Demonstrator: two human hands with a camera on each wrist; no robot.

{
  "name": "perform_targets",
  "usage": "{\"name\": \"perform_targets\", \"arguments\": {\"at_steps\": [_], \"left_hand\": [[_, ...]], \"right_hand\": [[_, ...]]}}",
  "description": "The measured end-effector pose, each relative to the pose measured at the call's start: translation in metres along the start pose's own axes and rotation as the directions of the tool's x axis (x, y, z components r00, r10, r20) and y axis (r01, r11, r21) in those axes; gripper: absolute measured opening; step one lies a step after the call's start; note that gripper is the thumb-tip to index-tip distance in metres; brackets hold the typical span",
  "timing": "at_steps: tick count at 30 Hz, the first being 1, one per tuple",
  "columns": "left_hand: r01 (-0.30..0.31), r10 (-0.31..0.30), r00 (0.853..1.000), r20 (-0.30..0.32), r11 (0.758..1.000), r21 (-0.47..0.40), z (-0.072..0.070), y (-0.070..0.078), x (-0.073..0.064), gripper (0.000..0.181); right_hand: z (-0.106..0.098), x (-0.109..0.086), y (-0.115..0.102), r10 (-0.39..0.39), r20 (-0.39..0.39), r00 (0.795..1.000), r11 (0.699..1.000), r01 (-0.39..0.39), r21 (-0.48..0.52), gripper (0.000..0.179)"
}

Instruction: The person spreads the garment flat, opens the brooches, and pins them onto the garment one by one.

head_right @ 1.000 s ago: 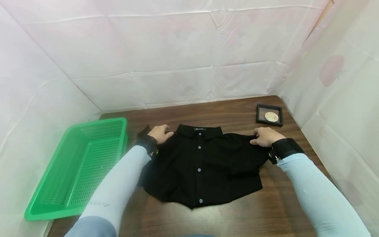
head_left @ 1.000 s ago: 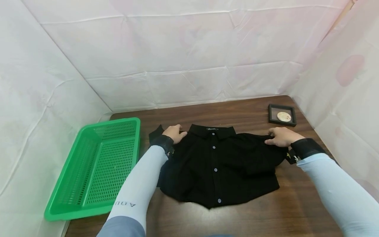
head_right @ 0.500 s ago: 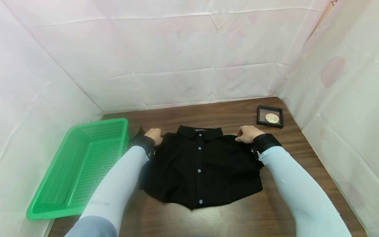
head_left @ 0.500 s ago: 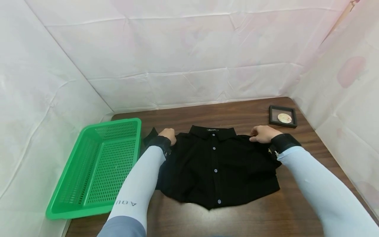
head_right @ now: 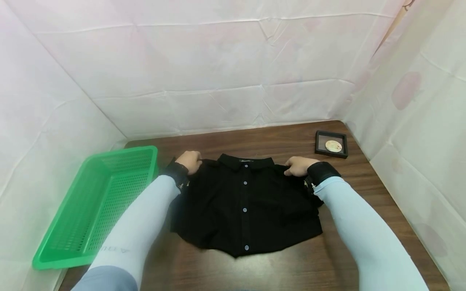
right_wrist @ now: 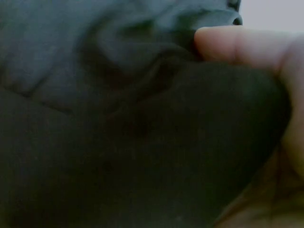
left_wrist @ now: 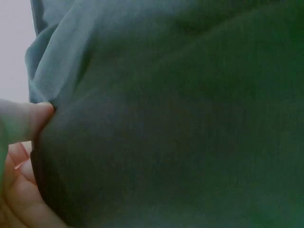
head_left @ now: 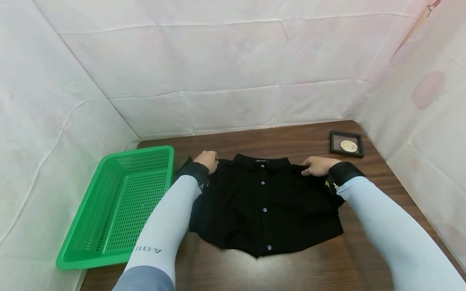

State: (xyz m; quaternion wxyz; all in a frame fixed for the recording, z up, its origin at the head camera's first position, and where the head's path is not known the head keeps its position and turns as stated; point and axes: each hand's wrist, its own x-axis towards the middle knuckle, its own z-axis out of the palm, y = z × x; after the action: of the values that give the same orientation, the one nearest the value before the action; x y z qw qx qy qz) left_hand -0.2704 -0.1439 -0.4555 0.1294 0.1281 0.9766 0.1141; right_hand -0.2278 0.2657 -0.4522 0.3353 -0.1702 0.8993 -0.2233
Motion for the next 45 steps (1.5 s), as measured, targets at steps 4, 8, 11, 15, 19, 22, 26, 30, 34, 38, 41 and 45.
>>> {"name": "perform_targets", "arguments": {"at_steps": [4, 8, 11, 15, 19, 22, 26, 30, 34, 38, 41, 45], "left_hand": [[-0.049, 0.05, 0.998, -0.026, 0.999, 0.02, -0.028, 0.002, -0.004, 0.023], [-0.097, 0.098, 0.993, -0.06, 0.995, 0.024, -0.058, 0.008, -0.011, 0.02], [-0.123, 0.124, 0.989, -0.082, 0.992, 0.019, -0.079, 0.01, -0.016, 0.019], [-0.144, 0.144, 0.983, -0.115, 0.99, 0.007, -0.104, 0.01, -0.023, 0.022], [-0.157, 0.153, 0.973, -0.176, 0.987, -0.014, -0.124, 0.008, -0.029, 0.019], [-0.177, 0.164, 0.96, -0.227, 0.983, -0.041, -0.137, 0.006, -0.034, 0.017], [-0.221, 0.194, 0.935, -0.298, 0.974, -0.057, -0.155, 0.004, -0.045, 0.019], [-0.249, 0.212, 0.904, -0.372, 0.967, -0.055, -0.176, 0.003, -0.055, 0.019], [-0.268, 0.233, 0.871, -0.432, 0.963, -0.021, -0.192, 0.002, -0.061, 0.018], [-0.278, 0.243, 0.855, -0.458, 0.96, -0.01, -0.202, -0.002, -0.064, 0.02], [-0.282, 0.241, 0.848, -0.472, 0.959, -0.016, -0.21, -0.004, -0.066, 0.022], [-0.271, 0.24, 0.838, -0.49, 0.963, 0.007, -0.218, -0.003, -0.065, 0.023]], "right_hand": [[-0.019, -0.014, -0.011, -0.056, -0.017, 0.998, 0.998, 0.056, 0.005, 0.052], [-0.041, -0.033, -0.026, -0.072, -0.025, 0.997, 0.992, 0.074, 0.098, 0.054], [-0.059, -0.048, -0.037, -0.089, -0.029, 0.996, 0.98, 0.093, 0.177, 0.051], [-0.082, -0.064, -0.05, -0.114, -0.078, 0.99, 0.973, 0.127, 0.191, 0.045], [-0.103, -0.084, -0.064, -0.124, -0.161, 0.979, 0.982, 0.145, 0.124, 0.044], [-0.115, -0.099, -0.076, -0.15, -0.233, 0.961, 0.986, 0.162, 0.035, 0.04], [-0.126, -0.115, -0.095, -0.218, -0.348, 0.912, 0.975, 0.189, -0.117, 0.034], [-0.137, -0.126, -0.112, -0.307, -0.478, 0.823, 0.935, 0.166, -0.314, 0.03], [-0.148, -0.127, -0.124, -0.342, -0.548, 0.763, 0.909, 0.12, -0.4, 0.03], [-0.156, -0.123, -0.129, -0.353, -0.588, 0.728, 0.893, 0.074, -0.444, 0.028], [-0.161, -0.119, -0.129, -0.361, -0.612, 0.704, 0.877, 0.034, -0.479, 0.024], [-0.169, -0.112, -0.128, -0.352, -0.639, 0.684, 0.866, -0.022, -0.5, 0.022]]}}
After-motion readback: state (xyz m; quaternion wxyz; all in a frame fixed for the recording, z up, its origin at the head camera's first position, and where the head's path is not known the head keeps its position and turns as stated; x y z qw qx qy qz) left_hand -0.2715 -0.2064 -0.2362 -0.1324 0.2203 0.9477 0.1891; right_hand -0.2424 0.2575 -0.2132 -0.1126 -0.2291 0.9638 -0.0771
